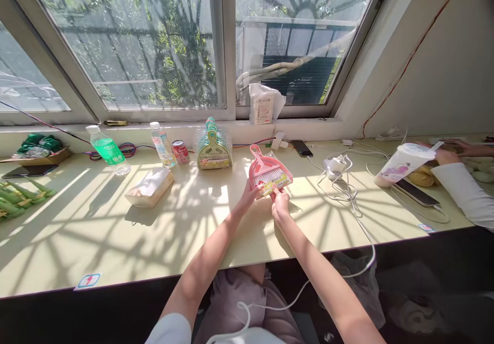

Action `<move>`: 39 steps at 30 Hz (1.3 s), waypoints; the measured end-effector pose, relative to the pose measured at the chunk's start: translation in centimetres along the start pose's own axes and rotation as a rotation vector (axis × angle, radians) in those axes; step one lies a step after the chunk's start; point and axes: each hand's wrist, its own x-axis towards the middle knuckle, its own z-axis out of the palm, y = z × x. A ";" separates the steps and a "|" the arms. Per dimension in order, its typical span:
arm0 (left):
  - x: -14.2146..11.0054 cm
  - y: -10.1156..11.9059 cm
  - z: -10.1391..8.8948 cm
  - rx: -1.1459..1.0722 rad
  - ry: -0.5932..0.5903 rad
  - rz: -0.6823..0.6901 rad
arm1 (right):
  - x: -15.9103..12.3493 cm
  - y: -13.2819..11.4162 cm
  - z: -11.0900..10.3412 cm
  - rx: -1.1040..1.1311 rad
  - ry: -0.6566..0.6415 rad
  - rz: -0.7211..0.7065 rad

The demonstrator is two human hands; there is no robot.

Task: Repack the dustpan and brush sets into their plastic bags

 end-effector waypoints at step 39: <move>-0.3 -0.8 -5.6 -0.045 -0.141 -0.610 | 5.8 -4.0 -6.6 -0.592 -0.275 -0.470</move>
